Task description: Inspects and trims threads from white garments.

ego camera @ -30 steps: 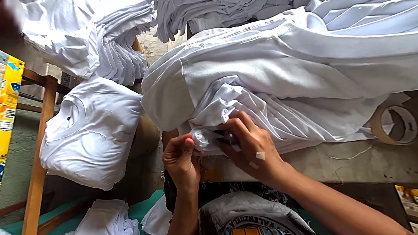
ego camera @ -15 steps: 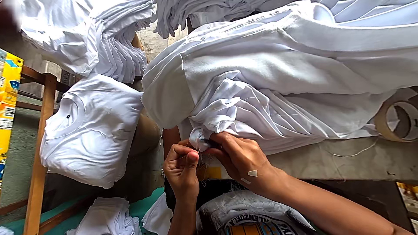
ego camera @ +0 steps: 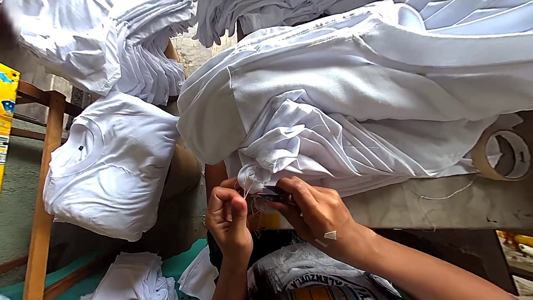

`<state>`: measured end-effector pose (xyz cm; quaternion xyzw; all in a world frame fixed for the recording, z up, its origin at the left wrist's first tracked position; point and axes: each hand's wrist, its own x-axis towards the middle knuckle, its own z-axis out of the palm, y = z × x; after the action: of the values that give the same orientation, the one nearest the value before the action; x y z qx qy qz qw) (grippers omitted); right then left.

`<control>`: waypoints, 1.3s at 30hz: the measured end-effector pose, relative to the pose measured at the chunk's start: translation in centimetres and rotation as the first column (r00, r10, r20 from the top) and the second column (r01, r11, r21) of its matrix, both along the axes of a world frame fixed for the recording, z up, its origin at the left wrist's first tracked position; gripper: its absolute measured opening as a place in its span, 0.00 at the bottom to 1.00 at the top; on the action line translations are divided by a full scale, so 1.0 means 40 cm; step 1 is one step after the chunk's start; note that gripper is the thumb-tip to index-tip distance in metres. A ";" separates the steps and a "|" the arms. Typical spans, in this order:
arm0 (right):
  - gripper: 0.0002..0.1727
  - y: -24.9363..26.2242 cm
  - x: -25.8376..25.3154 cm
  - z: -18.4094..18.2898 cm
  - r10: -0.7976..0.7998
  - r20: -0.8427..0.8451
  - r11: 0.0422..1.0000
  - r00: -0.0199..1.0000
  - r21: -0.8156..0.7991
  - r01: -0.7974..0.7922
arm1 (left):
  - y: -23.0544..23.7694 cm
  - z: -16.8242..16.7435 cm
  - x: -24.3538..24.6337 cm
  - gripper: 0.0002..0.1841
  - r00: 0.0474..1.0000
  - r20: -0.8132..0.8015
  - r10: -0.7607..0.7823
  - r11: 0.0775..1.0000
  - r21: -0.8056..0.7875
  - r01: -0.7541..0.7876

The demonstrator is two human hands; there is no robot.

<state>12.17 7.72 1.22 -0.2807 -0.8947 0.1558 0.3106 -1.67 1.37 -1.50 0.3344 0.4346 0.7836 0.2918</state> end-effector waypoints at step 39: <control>0.14 0.042 0.026 0.015 -0.001 0.072 0.999 0.997 -0.043 0.004 | -0.020 -0.023 0.078 0.09 0.937 0.323 -0.136 0.990 0.086 0.114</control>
<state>13.21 9.42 1.81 -0.2940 -0.9014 0.1643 0.2720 1.46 0.57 -2.40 0.2355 0.3320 0.8221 0.3980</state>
